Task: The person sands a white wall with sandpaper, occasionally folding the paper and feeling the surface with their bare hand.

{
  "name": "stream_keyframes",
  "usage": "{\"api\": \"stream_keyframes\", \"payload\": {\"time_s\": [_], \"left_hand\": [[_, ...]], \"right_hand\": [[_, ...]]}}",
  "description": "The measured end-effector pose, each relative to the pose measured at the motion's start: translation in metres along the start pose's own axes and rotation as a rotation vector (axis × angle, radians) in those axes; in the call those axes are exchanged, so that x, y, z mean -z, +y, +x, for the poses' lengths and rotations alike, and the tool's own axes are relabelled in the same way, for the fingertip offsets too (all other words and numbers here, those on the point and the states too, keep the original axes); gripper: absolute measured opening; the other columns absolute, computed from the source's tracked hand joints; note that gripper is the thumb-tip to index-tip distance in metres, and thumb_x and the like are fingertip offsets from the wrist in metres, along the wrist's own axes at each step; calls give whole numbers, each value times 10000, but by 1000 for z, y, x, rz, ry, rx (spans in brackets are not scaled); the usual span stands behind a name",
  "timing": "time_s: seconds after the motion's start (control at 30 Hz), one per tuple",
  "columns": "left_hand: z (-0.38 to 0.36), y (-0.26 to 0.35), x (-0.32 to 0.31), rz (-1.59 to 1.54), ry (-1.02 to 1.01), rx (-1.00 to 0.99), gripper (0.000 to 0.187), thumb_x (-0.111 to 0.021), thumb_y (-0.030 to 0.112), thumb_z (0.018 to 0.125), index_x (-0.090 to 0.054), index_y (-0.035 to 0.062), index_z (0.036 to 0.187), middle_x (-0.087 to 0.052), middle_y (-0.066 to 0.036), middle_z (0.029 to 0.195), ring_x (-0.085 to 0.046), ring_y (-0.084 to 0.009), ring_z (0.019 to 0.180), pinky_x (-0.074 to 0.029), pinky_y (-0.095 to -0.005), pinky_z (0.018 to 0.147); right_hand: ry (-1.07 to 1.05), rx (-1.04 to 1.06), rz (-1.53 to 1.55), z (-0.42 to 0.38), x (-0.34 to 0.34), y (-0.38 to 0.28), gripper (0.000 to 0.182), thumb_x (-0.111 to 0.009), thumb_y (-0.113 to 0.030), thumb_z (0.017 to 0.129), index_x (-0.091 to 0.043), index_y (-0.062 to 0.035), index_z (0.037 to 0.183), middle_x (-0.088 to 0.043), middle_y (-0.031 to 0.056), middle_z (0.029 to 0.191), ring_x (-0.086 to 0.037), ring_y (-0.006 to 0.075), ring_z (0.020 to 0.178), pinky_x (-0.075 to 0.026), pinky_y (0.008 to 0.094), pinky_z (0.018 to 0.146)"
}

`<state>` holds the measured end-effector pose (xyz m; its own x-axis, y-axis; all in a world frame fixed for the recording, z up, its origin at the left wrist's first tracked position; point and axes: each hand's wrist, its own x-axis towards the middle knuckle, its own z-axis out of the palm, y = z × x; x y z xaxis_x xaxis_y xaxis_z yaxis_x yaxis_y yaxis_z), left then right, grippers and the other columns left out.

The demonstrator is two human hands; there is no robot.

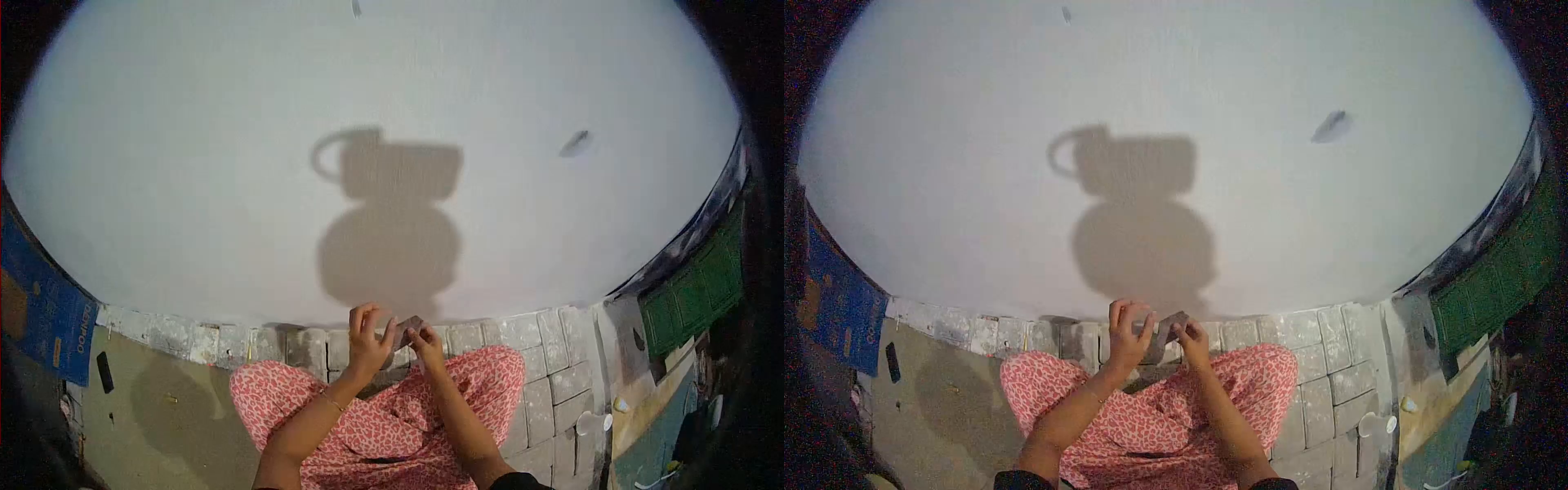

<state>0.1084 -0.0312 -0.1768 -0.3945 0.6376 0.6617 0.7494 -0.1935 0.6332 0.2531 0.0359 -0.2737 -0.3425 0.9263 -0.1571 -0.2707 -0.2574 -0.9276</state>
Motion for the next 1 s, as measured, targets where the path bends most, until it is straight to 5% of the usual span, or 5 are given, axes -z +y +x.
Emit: {"api": "stream_keyframes", "payload": {"time_s": [0.17,0.37,0.53,0.77,1.0], "left_hand": [[66,20,34,-116,371,-377,115,-694,99,778,-616,71,858,-573,-63,835,-570,-243,769,-465,-364,648],[107,8,41,248,497,-285,444,-578,359,871,-487,131,1242,-321,-188,1339,-235,-396,1272,-159,-580,1022],[88,-33,17,492,308,-208,837,-498,567,858,-89,183,1479,137,-269,1480,126,-476,1355,77,-673,1003],[89,-25,22,371,298,-188,870,-553,590,816,-87,271,1478,117,-264,1485,135,-466,1357,102,-667,1001],[91,-28,16,394,324,-177,842,-529,564,848,-58,267,1479,111,-274,1482,154,-468,1352,106,-668,996]], "right_hand": [[0,-18,4,-10,-8,-16,68,-640,-123,871,-585,-85,861,-582,-17,820,-566,95,790,-475,280,723],[-18,121,71,-9,-11,-14,136,-652,-98,858,-610,-30,968,-594,6,859,-563,116,819,-453,266,752],[95,591,-292,-34,-25,-64,167,-622,-36,846,-610,21,1003,-587,87,978,-562,184,903,-441,305,814],[612,1801,-1101,-73,-73,-254,249,-646,-49,734,-640,-148,962,-557,52,1046,-448,285,1094,-369,460,911],[517,1939,-1097,-20,-108,-322,381,-640,-2,636,-721,-165,971,-558,26,1141,-397,287,1156,-374,380,957]]}}
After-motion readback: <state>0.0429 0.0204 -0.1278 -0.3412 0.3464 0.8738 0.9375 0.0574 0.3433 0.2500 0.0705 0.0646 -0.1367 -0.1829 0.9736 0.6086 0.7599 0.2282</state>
